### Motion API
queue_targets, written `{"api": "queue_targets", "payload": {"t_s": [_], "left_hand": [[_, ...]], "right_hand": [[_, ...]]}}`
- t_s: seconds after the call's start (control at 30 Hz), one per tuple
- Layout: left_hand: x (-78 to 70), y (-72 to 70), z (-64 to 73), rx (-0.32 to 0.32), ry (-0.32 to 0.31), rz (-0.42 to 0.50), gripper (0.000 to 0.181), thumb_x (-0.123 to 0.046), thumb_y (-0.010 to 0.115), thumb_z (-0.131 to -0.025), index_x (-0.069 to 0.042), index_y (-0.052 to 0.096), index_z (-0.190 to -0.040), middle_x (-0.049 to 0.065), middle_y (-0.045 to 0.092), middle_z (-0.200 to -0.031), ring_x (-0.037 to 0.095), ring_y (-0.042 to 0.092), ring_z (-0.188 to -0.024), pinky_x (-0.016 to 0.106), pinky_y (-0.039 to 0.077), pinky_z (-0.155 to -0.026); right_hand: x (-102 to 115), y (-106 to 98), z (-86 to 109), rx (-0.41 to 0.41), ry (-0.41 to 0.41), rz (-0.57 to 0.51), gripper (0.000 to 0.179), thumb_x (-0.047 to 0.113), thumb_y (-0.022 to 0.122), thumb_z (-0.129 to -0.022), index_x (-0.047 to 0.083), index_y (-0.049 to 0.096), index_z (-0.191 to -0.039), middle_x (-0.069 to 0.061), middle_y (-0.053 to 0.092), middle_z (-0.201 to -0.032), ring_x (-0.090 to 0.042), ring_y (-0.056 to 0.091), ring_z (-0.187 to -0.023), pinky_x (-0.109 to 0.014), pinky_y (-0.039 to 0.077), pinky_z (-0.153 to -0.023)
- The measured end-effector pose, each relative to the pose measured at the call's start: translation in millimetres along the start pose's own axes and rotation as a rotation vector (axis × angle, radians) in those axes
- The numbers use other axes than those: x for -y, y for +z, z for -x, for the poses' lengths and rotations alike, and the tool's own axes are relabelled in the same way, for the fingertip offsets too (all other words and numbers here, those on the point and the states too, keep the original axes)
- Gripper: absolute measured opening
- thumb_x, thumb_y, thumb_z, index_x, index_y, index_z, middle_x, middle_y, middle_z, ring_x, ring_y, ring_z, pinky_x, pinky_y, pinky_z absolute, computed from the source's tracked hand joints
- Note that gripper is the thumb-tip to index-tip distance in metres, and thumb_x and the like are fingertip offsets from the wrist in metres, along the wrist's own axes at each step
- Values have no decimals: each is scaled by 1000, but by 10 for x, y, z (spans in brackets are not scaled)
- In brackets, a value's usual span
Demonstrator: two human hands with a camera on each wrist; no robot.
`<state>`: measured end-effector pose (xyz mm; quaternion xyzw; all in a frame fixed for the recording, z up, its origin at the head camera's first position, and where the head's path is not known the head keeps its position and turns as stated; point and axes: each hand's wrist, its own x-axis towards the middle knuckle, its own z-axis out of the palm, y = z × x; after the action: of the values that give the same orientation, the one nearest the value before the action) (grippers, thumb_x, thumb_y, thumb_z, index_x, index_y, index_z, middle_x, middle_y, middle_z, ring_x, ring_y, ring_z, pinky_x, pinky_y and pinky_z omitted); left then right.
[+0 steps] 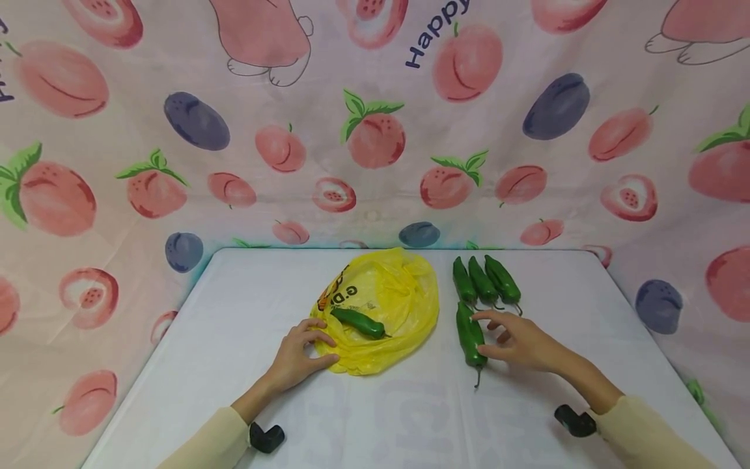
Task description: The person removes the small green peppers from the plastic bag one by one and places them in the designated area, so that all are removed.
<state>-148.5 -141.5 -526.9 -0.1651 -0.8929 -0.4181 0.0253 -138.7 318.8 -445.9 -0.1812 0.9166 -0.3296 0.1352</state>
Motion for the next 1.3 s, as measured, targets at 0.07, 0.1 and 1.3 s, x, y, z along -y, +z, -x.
{"api": "queue_targets", "payload": {"t_s": [0.07,0.1,1.3], "left_hand": [[-1,-5,0,1,-1,-2,18,-29,90,-81,-23,78,-93,5,60,-130,33,52,-125,61,31,-105],[-4,-8,2,3,-2,-1,18,-29,90,-81,-23,78,-93,5,60,-130,33,51,-125,61,31,-105],[-54,-37,2,9,-9,2,18,-27,89,-81,-20,78,-94,7,61,-131,32,51,-121,59,33,-102]], "right_hand": [[10,-19,1,-5,-12,15,65,34,81,-90,12,54,-145,-19,64,-122,-26,66,-98,-37,59,-75],[12,-29,3,-8,-19,20,66,34,81,-90,12,54,-145,-19,64,-123,-27,67,-100,-38,59,-76],[638,91,-689,-42,-281,72,57,23,79,-93,10,55,-143,-18,63,-129,-31,66,-97,-27,58,-74]]}}
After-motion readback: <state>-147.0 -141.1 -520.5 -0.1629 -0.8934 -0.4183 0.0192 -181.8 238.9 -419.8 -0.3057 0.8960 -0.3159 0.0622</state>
